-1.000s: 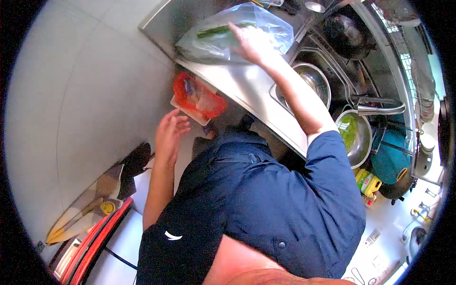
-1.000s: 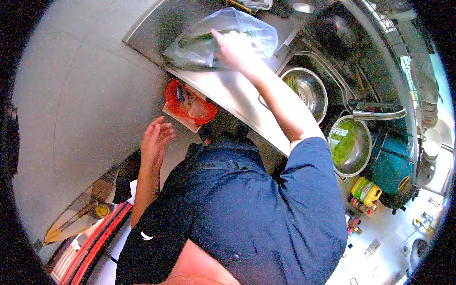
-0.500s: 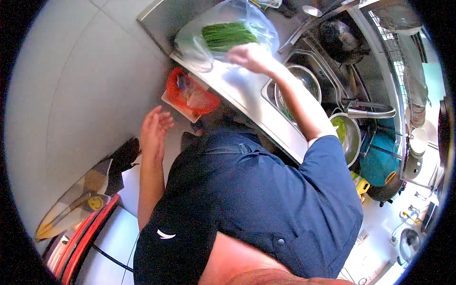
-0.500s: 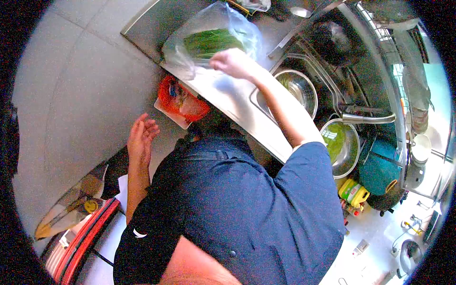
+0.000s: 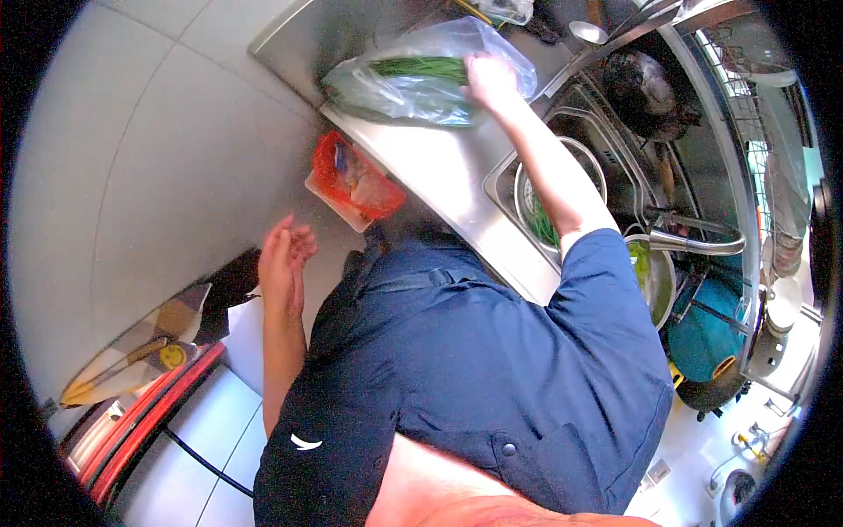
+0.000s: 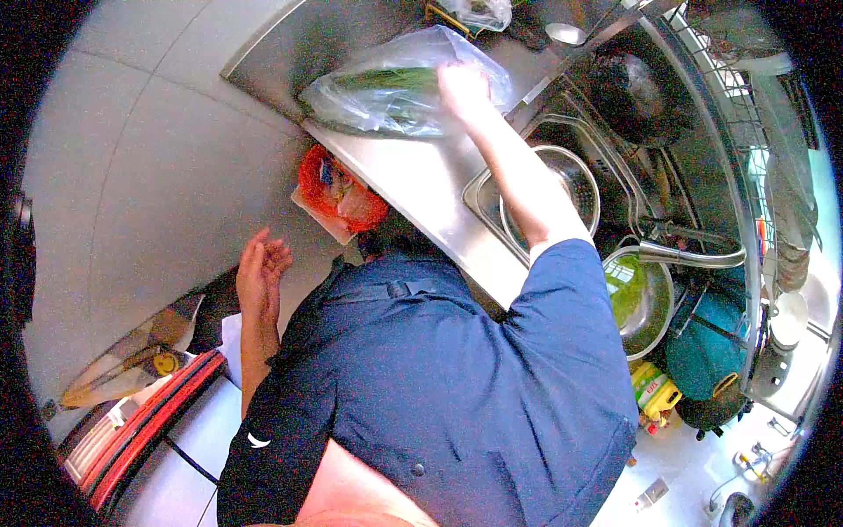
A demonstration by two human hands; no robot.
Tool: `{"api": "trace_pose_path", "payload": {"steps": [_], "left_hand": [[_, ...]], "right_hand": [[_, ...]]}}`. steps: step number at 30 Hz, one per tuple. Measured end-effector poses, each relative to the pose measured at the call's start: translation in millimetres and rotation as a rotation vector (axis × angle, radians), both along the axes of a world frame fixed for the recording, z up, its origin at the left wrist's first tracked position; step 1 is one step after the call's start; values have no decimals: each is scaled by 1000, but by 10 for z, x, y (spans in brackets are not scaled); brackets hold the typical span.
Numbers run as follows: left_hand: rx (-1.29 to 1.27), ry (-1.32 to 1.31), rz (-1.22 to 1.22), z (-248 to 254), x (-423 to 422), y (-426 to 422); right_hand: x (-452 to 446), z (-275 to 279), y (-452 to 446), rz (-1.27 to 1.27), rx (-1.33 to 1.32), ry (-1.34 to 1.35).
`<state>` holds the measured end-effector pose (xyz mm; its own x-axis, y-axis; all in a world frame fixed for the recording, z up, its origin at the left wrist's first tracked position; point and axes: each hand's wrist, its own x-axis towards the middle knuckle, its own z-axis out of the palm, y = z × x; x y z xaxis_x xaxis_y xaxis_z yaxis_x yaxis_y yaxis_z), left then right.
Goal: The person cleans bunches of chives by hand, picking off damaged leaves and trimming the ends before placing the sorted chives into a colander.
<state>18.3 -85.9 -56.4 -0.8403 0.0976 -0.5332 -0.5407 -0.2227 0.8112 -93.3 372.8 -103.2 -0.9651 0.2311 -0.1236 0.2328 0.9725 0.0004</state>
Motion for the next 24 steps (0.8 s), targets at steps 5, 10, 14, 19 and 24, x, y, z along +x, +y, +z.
{"api": "trace_pose_path", "payload": {"steps": [5, 10, 14, 19, 24], "left_hand": [[-4, -19, 32, 44, 11, -6], [-9, -17, 16, 31, -13, -26], [-3, -14, 13, 35, -28, -39], [-5, -13, 5, 61, -42, -50], [9, -11, -5, 26, -40, -108]], "right_hand": [[62, 18, -66, 190, 55, 233], [60, 2, -139, 224, 42, 213], [114, 57, -197, 294, -4, 373], [143, -51, -176, 156, -50, 310], [134, -165, -73, 112, -10, 332]]}}
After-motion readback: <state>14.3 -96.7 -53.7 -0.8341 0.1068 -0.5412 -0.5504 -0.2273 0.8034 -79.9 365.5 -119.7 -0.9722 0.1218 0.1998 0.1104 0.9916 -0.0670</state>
